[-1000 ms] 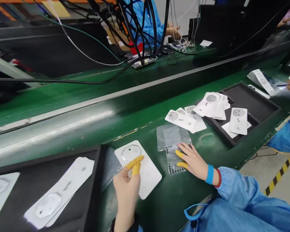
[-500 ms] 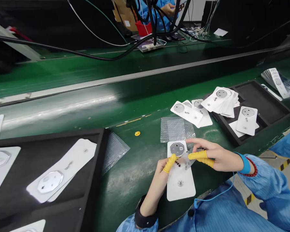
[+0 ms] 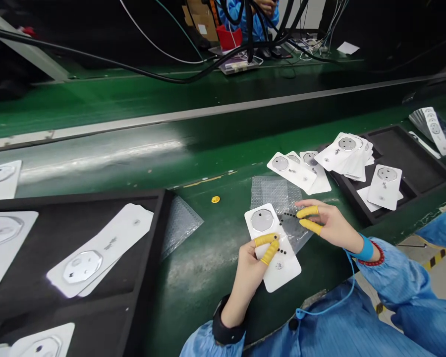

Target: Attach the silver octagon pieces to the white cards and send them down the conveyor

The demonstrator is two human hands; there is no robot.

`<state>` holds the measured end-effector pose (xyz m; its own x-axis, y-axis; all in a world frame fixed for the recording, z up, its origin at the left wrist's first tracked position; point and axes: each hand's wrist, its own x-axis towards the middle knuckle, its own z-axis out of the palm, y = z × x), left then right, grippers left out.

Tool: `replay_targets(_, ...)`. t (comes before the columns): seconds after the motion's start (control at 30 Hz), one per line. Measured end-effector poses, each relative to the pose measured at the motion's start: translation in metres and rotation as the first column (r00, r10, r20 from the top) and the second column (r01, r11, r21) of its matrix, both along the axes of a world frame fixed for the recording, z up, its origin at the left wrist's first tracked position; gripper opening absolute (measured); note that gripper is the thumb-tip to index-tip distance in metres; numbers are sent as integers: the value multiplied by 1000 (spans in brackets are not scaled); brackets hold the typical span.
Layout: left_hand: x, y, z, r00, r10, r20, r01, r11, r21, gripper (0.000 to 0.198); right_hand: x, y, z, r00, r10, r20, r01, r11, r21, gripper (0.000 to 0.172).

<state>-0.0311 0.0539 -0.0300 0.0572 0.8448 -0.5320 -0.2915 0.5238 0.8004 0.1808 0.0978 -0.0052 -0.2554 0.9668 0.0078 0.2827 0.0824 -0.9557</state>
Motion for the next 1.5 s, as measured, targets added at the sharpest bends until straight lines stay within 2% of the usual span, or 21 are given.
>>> replay_targets(0.1,2,0,-2,1000,16,5,-16,1000,-11,40,-7,8,-10,996,-84,23,81,991,104,13)
replay_targets(0.3,3,2,0,1000,0,8,0,1000,-26,41,-6,33,-5,997,37,65,-42,997,66,21)
replay_targets(0.4,4,2,-2,1000,13,-4,-13,1000,-20,41,-15,29,-1,992,-33,120,14,987,163,16)
replay_targets(0.47,4,2,-4,999,32,-27,-32,999,-2,37,-26,18,-2,984,-37,174,-19,951,308,14)
replay_targets(0.57,5,2,-6,996,43,-73,-40,999,36,28,-43,-2,-8,957,50,287,-182,871,456,14)
replay_targets(0.77,5,0,1,988,18,-153,-3,995,98,18,-48,-10,-17,905,127,407,-325,822,467,20)
replay_targets(0.9,5,0,3,985,-11,-174,28,995,97,11,-46,-9,-19,854,129,503,-414,754,509,25)
replay_targets(1.1,2,-2,-4,985,14,-175,-1,997,78,14,-48,-13,-24,777,103,621,-533,632,563,28)
replay_targets(1.27,1,3,-7,985,44,-168,-36,998,54,29,-48,-18,-33,780,78,621,-550,558,621,33)
replay_targets(1.4,2,5,-7,980,53,-191,-42,997,64,30,-47,-19,-40,786,115,607,-566,529,632,32)
replay_targets(1.5,4,4,-7,976,56,-213,-40,996,80,31,-46,-17,-43,794,154,588,-561,559,611,30)
